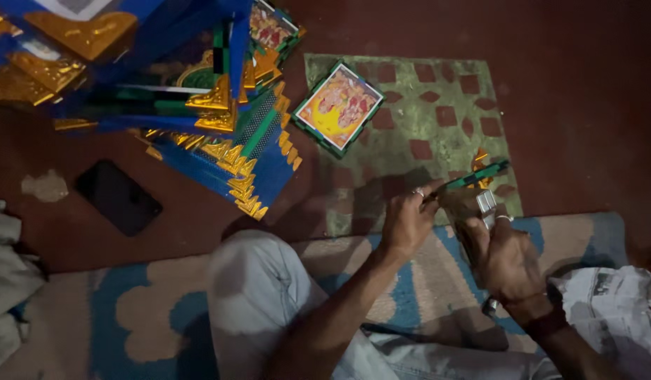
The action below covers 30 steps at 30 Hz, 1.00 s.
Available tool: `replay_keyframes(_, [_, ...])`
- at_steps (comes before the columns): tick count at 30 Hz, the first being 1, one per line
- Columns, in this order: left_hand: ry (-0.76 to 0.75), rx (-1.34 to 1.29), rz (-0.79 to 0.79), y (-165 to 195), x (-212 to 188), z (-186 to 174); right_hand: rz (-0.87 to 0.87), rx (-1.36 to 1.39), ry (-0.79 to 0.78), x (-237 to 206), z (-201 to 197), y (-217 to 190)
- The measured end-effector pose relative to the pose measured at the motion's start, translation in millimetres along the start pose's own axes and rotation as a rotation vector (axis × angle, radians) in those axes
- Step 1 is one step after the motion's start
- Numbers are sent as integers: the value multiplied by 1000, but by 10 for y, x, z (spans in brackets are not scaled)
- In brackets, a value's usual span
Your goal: The person sits on the floor attaching gold decorative corner fittings to small picture frames. They hold a frame, position a gold ornament at its corner, and tap it in place with a hammer, occasionally using a staple gun, then set finished frames on a growing stack beside them.
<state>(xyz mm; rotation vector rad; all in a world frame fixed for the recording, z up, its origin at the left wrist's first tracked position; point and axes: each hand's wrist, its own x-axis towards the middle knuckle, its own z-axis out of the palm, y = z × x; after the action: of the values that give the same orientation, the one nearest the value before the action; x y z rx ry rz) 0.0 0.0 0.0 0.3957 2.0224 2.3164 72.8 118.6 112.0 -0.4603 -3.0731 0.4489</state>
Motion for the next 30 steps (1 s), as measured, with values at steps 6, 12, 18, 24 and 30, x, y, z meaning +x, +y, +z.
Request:
replay_keyframes(6, [-54,102,-61,-35,91,62,-34,91,105,-169,537,957])
replay_keyframes(12, [-72,93,20,34,59,71,-470,-331,155,-926,1366,1503])
replay_keyframes(18, [-23,135,177,33,67,-329,65,81,149,-1190,1930,684])
replay_keyframes(24, [29,166,329,-70,43,-208,74,-57,104,-1191,1916,490])
replay_keyframes(30, [61,266,394,-111,65,-226,338,221,250,-1058,1912,1363])
